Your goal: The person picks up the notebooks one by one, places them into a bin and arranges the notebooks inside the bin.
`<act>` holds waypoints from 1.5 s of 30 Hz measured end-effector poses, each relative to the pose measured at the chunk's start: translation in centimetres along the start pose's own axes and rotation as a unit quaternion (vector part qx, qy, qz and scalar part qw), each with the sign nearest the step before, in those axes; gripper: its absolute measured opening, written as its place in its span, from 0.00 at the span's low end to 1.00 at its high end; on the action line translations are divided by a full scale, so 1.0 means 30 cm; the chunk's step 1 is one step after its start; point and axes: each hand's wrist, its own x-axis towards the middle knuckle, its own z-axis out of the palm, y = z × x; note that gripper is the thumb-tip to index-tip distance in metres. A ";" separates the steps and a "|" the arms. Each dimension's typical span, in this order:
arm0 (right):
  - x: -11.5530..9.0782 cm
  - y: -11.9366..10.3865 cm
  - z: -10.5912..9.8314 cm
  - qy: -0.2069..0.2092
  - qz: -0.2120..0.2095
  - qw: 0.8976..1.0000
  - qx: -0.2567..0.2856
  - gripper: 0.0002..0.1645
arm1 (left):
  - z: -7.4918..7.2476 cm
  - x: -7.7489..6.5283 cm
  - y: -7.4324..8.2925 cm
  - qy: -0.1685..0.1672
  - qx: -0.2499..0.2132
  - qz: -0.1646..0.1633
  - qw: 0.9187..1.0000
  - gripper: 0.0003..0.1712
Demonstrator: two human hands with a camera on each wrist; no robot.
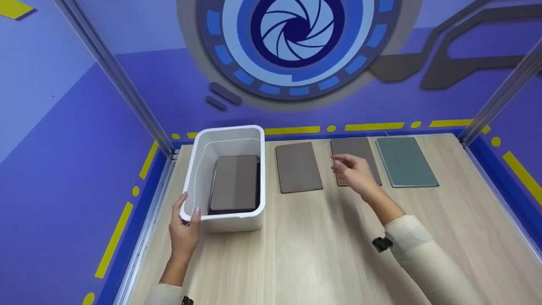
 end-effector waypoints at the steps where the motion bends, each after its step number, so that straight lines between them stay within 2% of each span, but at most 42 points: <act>1: -0.008 0.021 -0.019 0.003 0.004 1.000 -0.004 0.23 | -0.001 0.000 -0.002 0.001 0.001 0.001 1.000 0.36; 8: -0.059 0.141 -0.122 0.017 0.034 0.999 -0.004 0.25 | 0.002 0.003 -0.006 0.002 -0.004 0.007 1.000 0.36; 12: -0.084 0.198 -0.167 0.026 0.025 0.999 -0.026 0.29 | 0.005 0.001 -0.002 0.007 -0.009 0.007 1.000 0.36; 18: -0.104 0.273 -0.240 0.063 0.022 0.995 -0.075 0.34 | 0.009 -0.001 -0.001 0.010 -0.011 0.008 1.000 0.37; 22: -0.113 0.322 -0.299 0.076 0.033 0.994 -0.071 0.38 | 0.008 -0.005 -0.001 0.004 -0.015 0.001 1.000 0.37; 29: -0.110 0.417 -0.409 0.121 0.076 0.988 -0.056 0.41 | 0.007 -0.003 -0.001 -0.010 -0.026 -0.007 1.000 0.37; 33: -0.094 0.484 -0.463 0.141 0.117 0.983 -0.010 0.41 | 0.011 -0.005 0.002 -0.011 -0.025 -0.013 1.000 0.37; 37: -0.073 0.549 -0.506 0.166 0.161 0.973 0.027 0.42 | 0.007 -0.004 0.005 -0.009 -0.022 -0.010 1.000 0.37; 40: -0.059 0.586 -0.532 0.178 0.181 0.967 0.018 0.43 | -0.001 -0.001 0.004 -0.005 -0.023 -0.007 1.000 0.37; 45: -0.039 0.628 -0.573 0.170 0.199 0.965 -0.025 0.43 | -0.002 0.004 0.006 -0.002 -0.027 -0.004 1.000 0.37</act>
